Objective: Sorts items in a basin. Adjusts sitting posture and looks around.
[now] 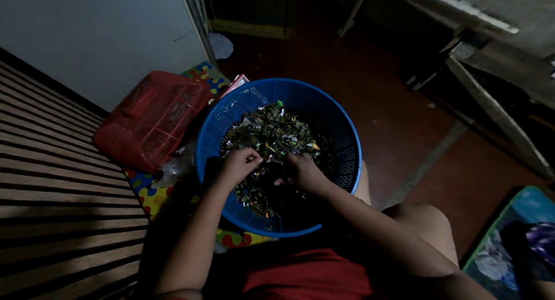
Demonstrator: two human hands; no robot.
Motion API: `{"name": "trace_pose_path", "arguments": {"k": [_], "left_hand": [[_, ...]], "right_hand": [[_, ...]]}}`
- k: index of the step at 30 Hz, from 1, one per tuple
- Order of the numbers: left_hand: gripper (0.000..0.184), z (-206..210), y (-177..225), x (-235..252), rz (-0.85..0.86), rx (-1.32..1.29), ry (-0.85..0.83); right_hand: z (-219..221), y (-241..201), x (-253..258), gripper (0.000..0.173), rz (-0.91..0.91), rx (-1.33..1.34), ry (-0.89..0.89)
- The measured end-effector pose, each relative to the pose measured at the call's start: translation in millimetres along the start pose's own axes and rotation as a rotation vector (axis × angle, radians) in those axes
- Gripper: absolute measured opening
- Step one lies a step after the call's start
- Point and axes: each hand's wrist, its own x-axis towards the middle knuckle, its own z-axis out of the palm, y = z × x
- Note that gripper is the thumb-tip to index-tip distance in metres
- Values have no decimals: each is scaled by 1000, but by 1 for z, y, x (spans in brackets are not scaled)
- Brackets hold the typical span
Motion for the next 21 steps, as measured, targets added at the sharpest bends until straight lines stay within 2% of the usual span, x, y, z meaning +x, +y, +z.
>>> {"name": "trace_pose_path", "arguments": {"k": [1,4,6,11,16,21], "left_hand": [[15,1,0,1,-9,6,-11],[18,2,1,2,-25,23,-51],[18,1,0,1,-9,27,-53],[18,1,0,2,-4,19,-31],[18,0,1,2,-14,3,-40],[15,1,1,2,-8,11,-52]], "right_hand": [[2,-1,1,72,-11,-14,0],[4,-7,2,49,-10,-4,13],[3,-11,1,41,10,6,5],[-6,-7,-2,53,63,74,-23],[-1,-4,-1,77,36,39,-83],[7,-11,2,68,-30,-2,-69]]}}
